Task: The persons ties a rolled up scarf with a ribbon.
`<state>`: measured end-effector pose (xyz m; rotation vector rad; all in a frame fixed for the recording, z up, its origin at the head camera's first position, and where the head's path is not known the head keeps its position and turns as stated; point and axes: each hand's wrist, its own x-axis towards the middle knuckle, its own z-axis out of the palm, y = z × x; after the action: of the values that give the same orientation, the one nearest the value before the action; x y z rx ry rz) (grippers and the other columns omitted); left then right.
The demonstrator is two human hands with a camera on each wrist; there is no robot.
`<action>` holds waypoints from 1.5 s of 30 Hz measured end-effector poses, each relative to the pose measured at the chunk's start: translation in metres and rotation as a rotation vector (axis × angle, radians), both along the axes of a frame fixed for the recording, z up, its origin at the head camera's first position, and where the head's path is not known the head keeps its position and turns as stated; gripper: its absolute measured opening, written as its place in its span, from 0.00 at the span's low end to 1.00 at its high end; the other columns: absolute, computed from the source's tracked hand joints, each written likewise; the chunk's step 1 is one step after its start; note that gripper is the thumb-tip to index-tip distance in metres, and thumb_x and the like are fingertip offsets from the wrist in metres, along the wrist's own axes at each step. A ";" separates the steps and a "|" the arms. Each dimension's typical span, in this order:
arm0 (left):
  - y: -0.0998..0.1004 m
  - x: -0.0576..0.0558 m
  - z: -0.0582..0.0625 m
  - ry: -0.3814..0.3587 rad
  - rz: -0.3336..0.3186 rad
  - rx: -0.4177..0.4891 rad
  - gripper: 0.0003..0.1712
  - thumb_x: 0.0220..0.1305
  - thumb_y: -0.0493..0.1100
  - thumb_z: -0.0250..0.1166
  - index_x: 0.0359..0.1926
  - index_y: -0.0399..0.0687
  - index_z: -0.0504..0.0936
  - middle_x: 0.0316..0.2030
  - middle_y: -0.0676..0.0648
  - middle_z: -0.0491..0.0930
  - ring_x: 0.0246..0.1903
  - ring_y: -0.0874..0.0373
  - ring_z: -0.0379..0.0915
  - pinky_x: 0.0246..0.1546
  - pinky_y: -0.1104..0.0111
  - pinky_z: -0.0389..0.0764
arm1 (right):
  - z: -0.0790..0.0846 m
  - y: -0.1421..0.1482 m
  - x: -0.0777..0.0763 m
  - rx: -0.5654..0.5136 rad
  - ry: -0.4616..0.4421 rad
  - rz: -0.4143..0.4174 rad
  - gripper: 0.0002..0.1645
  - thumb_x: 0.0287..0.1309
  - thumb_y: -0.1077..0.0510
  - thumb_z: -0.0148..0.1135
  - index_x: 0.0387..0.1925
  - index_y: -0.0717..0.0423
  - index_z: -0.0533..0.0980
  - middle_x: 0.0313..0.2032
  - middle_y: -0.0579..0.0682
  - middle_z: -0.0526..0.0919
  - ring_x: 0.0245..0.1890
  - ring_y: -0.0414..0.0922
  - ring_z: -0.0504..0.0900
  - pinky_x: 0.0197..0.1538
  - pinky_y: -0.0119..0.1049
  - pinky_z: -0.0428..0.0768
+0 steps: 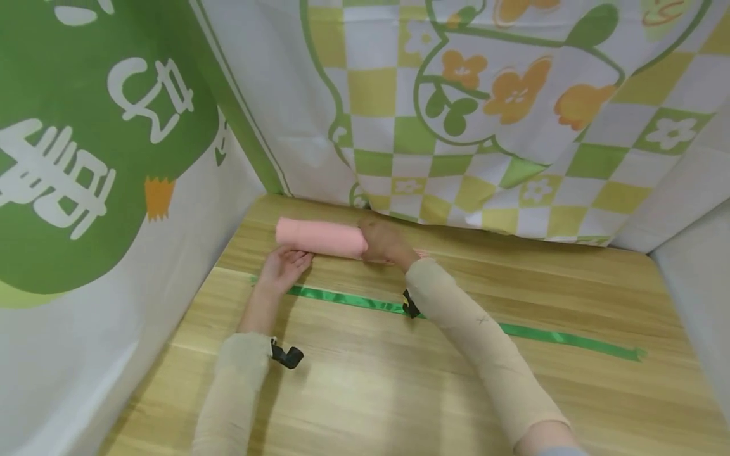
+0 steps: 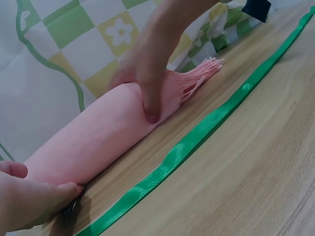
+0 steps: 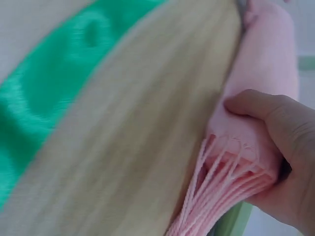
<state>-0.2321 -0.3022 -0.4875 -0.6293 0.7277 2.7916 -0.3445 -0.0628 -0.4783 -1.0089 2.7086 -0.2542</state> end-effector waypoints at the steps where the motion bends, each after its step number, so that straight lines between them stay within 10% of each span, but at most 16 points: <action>1: 0.002 0.000 0.000 -0.014 0.012 -0.005 0.38 0.79 0.38 0.39 0.78 0.45 0.26 0.80 0.42 0.28 0.80 0.52 0.29 0.79 0.68 0.42 | -0.001 0.000 0.003 -0.003 0.028 0.000 0.42 0.55 0.49 0.71 0.67 0.55 0.64 0.56 0.57 0.81 0.56 0.54 0.81 0.60 0.48 0.79; 9: 0.014 0.000 -0.005 -0.071 0.088 -0.021 0.40 0.77 0.34 0.43 0.79 0.48 0.30 0.80 0.44 0.33 0.79 0.55 0.36 0.76 0.70 0.52 | -0.010 0.005 0.023 -0.060 0.216 0.003 0.33 0.58 0.53 0.68 0.62 0.51 0.64 0.43 0.55 0.86 0.40 0.54 0.86 0.42 0.47 0.85; 15: 0.021 0.013 -0.004 -0.016 0.151 0.028 0.28 0.74 0.32 0.52 0.71 0.47 0.59 0.65 0.48 0.64 0.67 0.60 0.60 0.72 0.73 0.61 | -0.003 0.014 0.035 -0.133 0.318 -0.001 0.32 0.54 0.58 0.68 0.58 0.53 0.64 0.39 0.54 0.84 0.33 0.52 0.85 0.34 0.46 0.84; 22: 0.029 0.023 -0.002 0.178 0.181 0.135 0.13 0.68 0.35 0.60 0.52 0.44 0.74 0.53 0.49 0.74 0.57 0.59 0.70 0.68 0.73 0.67 | 0.015 0.023 0.052 -0.263 0.424 0.030 0.31 0.49 0.59 0.73 0.52 0.55 0.66 0.35 0.54 0.85 0.28 0.51 0.84 0.30 0.44 0.83; 31: 0.038 0.021 -0.006 0.596 0.136 0.182 0.27 0.55 0.39 0.75 0.54 0.46 0.73 0.51 0.49 0.76 0.53 0.55 0.72 0.58 0.69 0.73 | 0.043 0.025 0.075 -0.339 0.476 0.059 0.31 0.44 0.57 0.76 0.48 0.53 0.68 0.35 0.50 0.84 0.28 0.46 0.83 0.29 0.37 0.81; 45: 0.057 0.026 0.043 0.852 0.105 0.187 0.23 0.57 0.33 0.73 0.52 0.43 0.75 0.47 0.45 0.80 0.50 0.51 0.75 0.59 0.62 0.74 | 0.074 0.046 0.099 -0.465 0.469 0.073 0.33 0.42 0.58 0.75 0.50 0.56 0.68 0.33 0.51 0.84 0.29 0.47 0.83 0.31 0.40 0.82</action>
<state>-0.2066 -0.2455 -0.4441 0.6221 0.5342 3.1251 -0.2455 -0.0164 -0.4044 -1.4445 3.0943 -0.7457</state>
